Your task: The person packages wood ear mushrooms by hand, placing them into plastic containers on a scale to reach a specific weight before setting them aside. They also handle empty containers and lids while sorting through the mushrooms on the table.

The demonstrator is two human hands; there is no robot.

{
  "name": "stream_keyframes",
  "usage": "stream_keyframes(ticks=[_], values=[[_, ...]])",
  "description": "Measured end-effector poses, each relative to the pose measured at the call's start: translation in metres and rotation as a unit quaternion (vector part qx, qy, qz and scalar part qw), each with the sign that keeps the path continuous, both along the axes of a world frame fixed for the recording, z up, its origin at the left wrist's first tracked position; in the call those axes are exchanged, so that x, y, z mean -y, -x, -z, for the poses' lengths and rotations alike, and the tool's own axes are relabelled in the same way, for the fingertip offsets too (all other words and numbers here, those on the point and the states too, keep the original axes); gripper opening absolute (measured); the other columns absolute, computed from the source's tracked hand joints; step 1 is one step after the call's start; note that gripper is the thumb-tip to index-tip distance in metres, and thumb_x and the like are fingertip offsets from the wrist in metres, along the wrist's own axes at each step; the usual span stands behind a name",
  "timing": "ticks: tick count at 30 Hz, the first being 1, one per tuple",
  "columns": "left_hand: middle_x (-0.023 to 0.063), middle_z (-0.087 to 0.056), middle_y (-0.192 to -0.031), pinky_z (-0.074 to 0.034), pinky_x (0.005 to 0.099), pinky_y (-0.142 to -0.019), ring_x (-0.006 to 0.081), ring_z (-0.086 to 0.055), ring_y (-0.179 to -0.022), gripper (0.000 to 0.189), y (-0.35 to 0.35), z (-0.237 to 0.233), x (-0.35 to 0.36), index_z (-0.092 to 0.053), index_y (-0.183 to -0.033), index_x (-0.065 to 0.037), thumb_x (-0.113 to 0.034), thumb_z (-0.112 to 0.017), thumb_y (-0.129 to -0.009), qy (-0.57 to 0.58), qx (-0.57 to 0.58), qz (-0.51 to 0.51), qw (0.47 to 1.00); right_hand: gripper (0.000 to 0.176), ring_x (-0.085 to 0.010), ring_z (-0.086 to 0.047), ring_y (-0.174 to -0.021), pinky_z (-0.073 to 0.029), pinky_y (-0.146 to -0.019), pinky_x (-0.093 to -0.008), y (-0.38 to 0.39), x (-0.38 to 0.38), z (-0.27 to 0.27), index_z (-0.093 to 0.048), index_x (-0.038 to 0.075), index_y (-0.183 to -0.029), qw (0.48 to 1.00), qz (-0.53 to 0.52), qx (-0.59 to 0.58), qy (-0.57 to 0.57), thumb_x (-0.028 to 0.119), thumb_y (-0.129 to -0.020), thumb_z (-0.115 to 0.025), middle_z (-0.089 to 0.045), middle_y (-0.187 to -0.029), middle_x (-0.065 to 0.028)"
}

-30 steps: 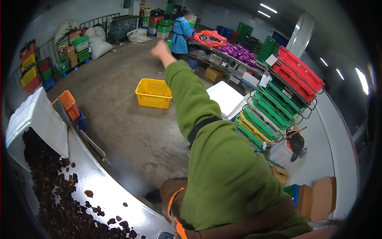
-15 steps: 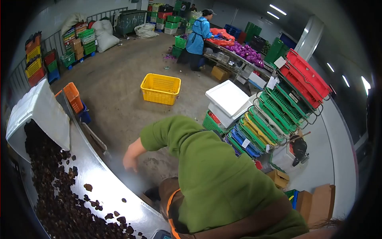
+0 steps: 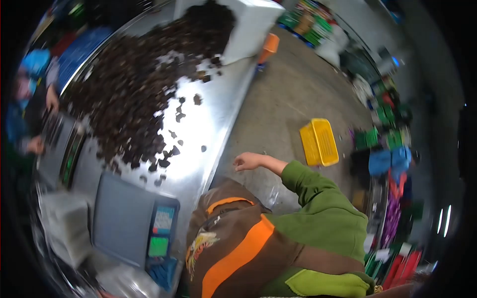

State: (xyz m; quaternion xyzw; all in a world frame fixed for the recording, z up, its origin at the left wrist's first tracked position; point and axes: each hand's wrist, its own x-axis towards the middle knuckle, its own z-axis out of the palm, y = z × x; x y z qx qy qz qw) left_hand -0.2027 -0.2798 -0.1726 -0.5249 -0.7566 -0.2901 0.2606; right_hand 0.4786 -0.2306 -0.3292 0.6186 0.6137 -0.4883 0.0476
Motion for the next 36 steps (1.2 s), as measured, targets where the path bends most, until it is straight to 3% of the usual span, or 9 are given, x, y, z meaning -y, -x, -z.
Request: stream_keyframes(ticks=[1, 2, 6, 9, 12, 14, 24, 30, 36], values=[[0.0154, -0.065, -0.082, -0.049, 0.041, -0.067, 0.0307, -0.06, -0.071, 0.031, -0.038, -0.017, -0.023, -0.068, -0.085, -0.005, -0.037, -0.07, -0.087, -0.048, -0.037, 0.048, 0.997, 0.042, -0.0283, -0.066, -0.094, -0.051, -0.084, -0.0378, 0.008, -0.008, -0.001, -0.064, 0.003, -0.114, 0.999, 0.0, 0.001, -0.047, 0.033, -0.085, -0.066, -0.069, -0.102, -0.0161], [0.0185, -0.063, -0.112, -0.047, 0.0345, -0.084, 0.0269, -0.06, -0.095, 0.028, -0.028, 0.002, -0.032, -0.062, -0.118, 0.005, 0.005, -0.049, -0.094, 0.007, 0.064, 0.167, 0.984, 0.042, -0.0289, -0.066, -0.095, -0.051, -0.084, -0.0379, 0.021, -0.017, -0.002, -0.064, 0.002, -0.115, 0.995, 0.01, -0.003, -0.099, 0.032, -0.085, -0.066, -0.068, -0.103, -0.0167], [0.0127, -0.059, -0.1, -0.046, 0.0352, -0.084, 0.027, -0.056, -0.095, 0.04, -0.096, 0.042, -0.088, -0.068, -0.113, -0.004, 0.011, -0.056, -0.078, 0.102, 0.179, 0.291, 0.934, 0.057, -0.0333, -0.062, -0.099, -0.05, -0.088, -0.039, 0.082, -0.075, 0.014, -0.054, 0.004, -0.128, 0.977, 0.082, -0.066, -0.186, 0.025, -0.077, -0.071, -0.059, -0.115, -0.0218], [0.0111, -0.062, -0.097, -0.047, 0.0418, -0.084, 0.0298, -0.058, -0.096, 0.019, -0.15, 0.059, -0.102, -0.069, -0.098, -0.009, -0.009, -0.06, -0.081, 0.257, 0.094, 0.292, 0.916, 0.08, -0.0336, -0.056, -0.112, -0.049, -0.094, -0.041, 0.105, -0.099, 0.044, -0.038, 0.006, -0.141, 0.958, 0.076, -0.043, -0.273, 0.02, -0.072, -0.076, -0.044, -0.132, -0.0229], [0.0102, -0.062, -0.087, -0.051, 0.0415, -0.073, 0.0289, -0.062, -0.085, 0.015, -0.157, 0.098, -0.096, -0.072, -0.091, -0.014, -0.014, -0.061, -0.081, 0.289, 0.113, 0.322, 0.894, 0.111, -0.0362, -0.047, -0.121, -0.044, -0.1, -0.0454, 0.114, -0.12, 0.11, -0.03, 0.006, -0.143, 0.929, 0.203, -0.092, -0.296, 0.025, -0.052, -0.091, -0.044, -0.133, -0.0199], [0.0096, -0.06, -0.083, -0.05, 0.0422, -0.068, 0.0293, -0.061, -0.081, 0.018, -0.153, 0.125, -0.094, -0.07, -0.096, -0.013, -0.013, -0.062, -0.079, 0.25, 0.097, 0.354, 0.896, 0.121, -0.0417, -0.04, -0.123, -0.036, -0.105, -0.0448, 0.137, -0.125, 0.108, -0.022, 0.001, -0.144, 0.937, 0.145, 0.006, -0.318, 0.022, -0.05, -0.094, -0.035, -0.135, -0.0295], [0.0064, -0.058, -0.094, -0.05, 0.04, -0.077, 0.026, -0.059, -0.09, 0.033, -0.152, 0.104, -0.095, -0.063, -0.11, -0.013, -0.019, -0.068, -0.078, 0.396, 0.035, 0.355, 0.846, 0.128, -0.0469, -0.034, -0.129, -0.039, -0.104, -0.0498, 0.217, -0.224, 0.059, -0.011, 0.017, -0.153, 0.883, 0.287, 0.023, -0.371, 0.008, -0.052, -0.09, -0.02, -0.145, -0.0231], [0.0092, -0.06, -0.095, -0.051, 0.0413, -0.078, 0.0296, -0.058, -0.093, 0.032, -0.147, 0.109, -0.1, -0.063, -0.11, -0.01, -0.018, -0.067, -0.079, 0.397, 0.08, 0.367, 0.837, 0.132, -0.0464, -0.021, -0.137, -0.038, -0.107, -0.0483, 0.22, -0.298, 0.042, -0.012, 0.019, -0.152, 0.89, 0.169, 0.094, -0.412, 0.013, -0.049, -0.093, -0.004, -0.155, -0.0213], [0.0082, -0.058, -0.094, -0.051, 0.0412, -0.079, 0.0292, -0.057, -0.092, 0.028, -0.151, 0.112, -0.098, -0.064, -0.106, -0.01, -0.017, -0.066, -0.079, 0.375, 0.121, 0.355, 0.848, 0.122, -0.0481, -0.019, -0.138, -0.043, -0.097, -0.0609, 0.223, -0.346, 0.02, -0.026, 0.028, -0.149, 0.938, -0.053, 0.208, -0.271, 0.033, -0.048, -0.093, 0.009, -0.158, -0.0175]])
